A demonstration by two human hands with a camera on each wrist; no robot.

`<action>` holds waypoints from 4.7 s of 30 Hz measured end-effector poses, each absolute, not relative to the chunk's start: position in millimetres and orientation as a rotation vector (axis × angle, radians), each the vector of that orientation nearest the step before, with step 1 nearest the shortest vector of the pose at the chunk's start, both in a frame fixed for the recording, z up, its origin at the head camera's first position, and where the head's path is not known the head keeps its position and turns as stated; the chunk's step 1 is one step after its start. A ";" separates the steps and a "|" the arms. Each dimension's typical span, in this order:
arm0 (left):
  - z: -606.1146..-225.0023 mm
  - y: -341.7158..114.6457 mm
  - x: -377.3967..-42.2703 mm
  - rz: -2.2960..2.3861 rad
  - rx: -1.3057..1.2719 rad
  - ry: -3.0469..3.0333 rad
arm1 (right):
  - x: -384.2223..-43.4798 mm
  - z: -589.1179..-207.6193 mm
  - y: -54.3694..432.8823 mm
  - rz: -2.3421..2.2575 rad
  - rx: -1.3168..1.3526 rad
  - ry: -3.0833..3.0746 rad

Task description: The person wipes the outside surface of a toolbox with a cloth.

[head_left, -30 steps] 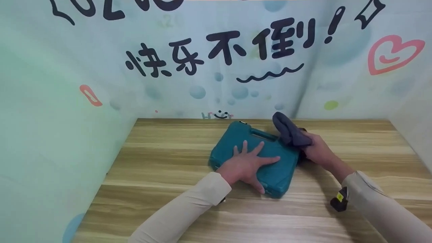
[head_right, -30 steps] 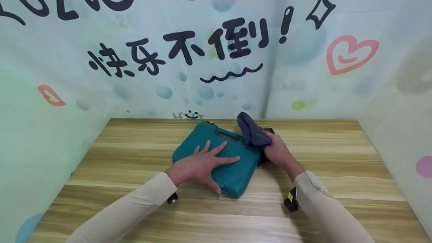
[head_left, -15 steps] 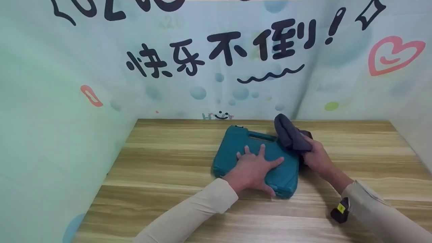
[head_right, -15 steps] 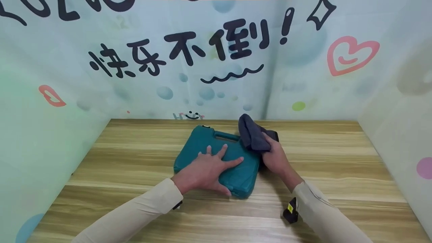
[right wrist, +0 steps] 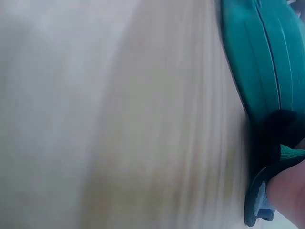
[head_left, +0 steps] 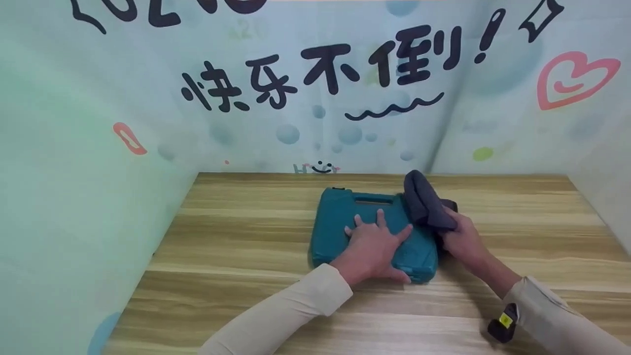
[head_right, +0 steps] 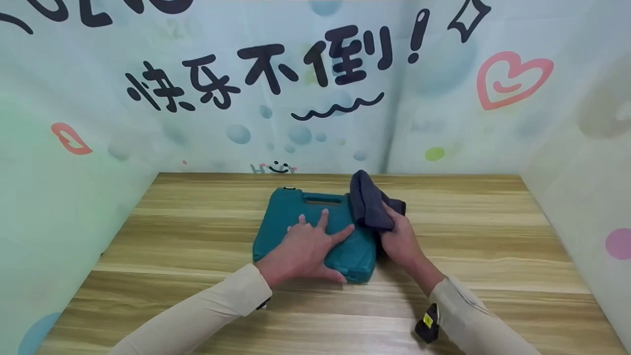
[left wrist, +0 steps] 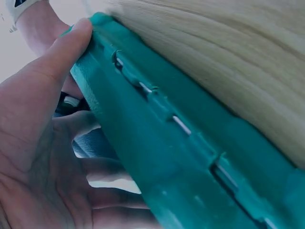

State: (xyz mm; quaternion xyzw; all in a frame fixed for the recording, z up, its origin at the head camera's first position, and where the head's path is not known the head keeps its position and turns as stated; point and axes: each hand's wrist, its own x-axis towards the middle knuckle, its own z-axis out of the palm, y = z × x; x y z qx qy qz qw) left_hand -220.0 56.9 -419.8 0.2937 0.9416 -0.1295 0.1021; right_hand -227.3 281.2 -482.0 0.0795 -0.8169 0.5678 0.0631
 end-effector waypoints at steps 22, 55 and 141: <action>-426.5 55.9 -223.7 -0.400 0.821 2.860 | -163.4 -480.5 268.9 1.651 0.369 -2.493; -416.3 53.3 -225.9 -0.296 0.800 2.793 | -254.8 -461.6 277.3 1.907 0.141 -2.546; -388.4 -29.0 -286.7 0.151 0.632 2.540 | -201.4 -465.8 304.7 1.817 0.499 -2.700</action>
